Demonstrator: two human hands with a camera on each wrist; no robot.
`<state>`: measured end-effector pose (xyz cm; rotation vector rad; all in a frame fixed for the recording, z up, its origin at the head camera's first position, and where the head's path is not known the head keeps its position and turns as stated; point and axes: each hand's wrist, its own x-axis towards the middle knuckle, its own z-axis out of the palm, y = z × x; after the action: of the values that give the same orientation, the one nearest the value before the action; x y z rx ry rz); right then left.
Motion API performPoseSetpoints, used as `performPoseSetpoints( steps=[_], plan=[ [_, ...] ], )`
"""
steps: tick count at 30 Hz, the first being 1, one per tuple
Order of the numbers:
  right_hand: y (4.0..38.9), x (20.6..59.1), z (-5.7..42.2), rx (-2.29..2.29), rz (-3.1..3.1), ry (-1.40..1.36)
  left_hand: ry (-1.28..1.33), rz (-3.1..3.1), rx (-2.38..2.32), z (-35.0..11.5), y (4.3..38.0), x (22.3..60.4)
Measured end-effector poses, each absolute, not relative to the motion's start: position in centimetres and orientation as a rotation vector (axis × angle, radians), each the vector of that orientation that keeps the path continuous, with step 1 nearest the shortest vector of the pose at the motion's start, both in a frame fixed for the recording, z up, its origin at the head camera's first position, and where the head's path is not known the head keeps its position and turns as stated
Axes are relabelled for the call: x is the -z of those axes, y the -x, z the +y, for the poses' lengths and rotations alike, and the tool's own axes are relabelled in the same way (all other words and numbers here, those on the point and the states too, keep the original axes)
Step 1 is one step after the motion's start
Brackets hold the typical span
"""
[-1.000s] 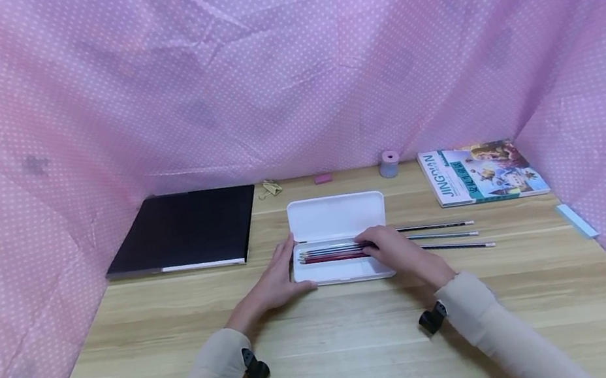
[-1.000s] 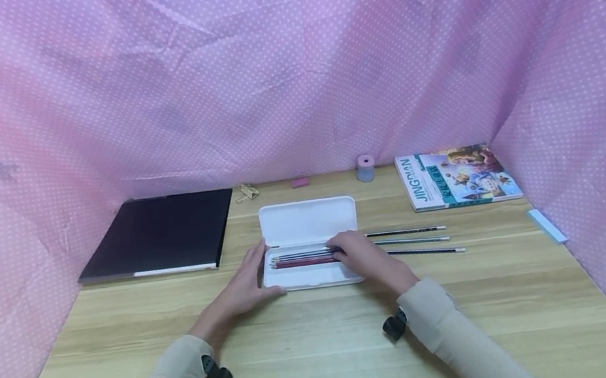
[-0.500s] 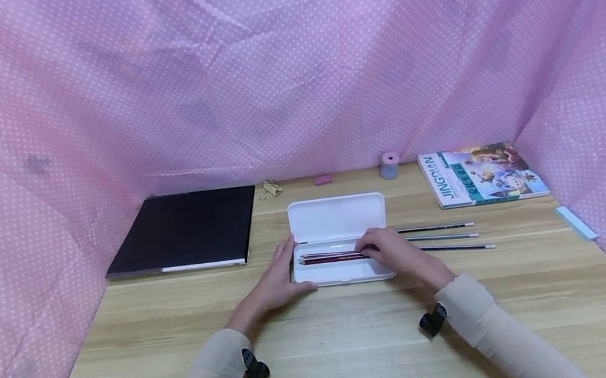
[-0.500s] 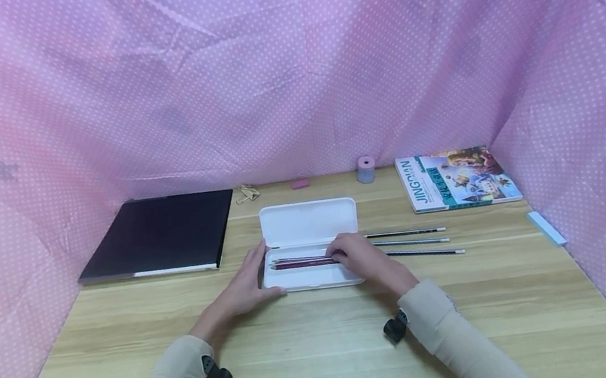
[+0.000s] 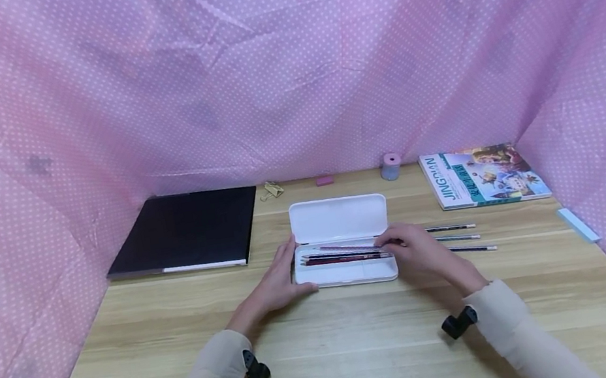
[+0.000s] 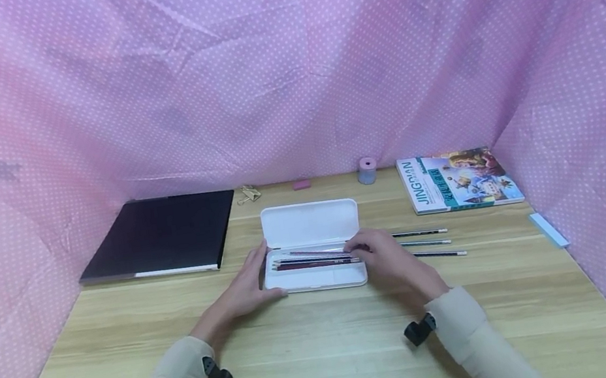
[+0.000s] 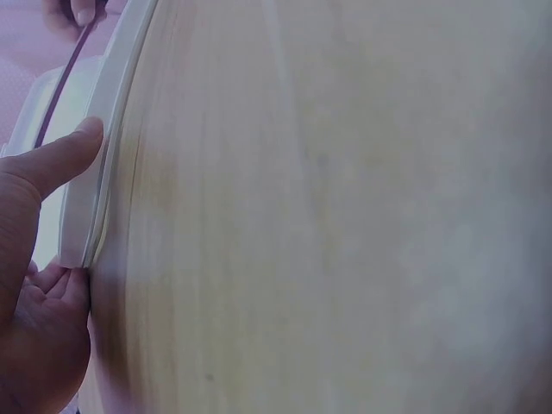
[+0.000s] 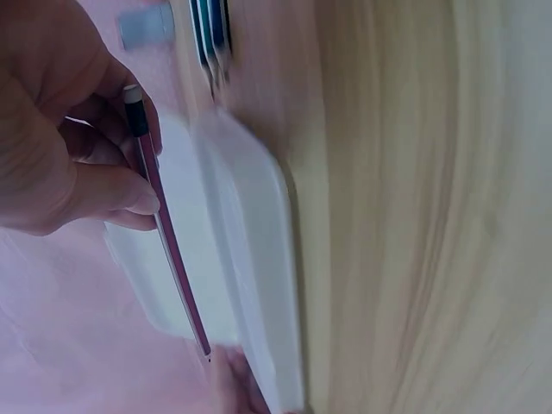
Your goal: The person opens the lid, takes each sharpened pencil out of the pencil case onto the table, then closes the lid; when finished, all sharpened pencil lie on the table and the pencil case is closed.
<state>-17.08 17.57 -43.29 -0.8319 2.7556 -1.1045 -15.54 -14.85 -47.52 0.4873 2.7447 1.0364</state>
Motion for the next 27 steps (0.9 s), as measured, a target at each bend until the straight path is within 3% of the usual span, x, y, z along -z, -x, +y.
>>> performPoseSetpoints(
  steps=[19,27],
  plan=[
    [13.7,44.0,29.9,0.933,3.075,0.754,-0.462,2.745,-1.038,-14.9,15.5,47.6],
    [12.4,45.0,32.7,0.875,3.093,0.703,-0.482,2.746,-1.032,-14.8,15.5,47.5]
  ],
)
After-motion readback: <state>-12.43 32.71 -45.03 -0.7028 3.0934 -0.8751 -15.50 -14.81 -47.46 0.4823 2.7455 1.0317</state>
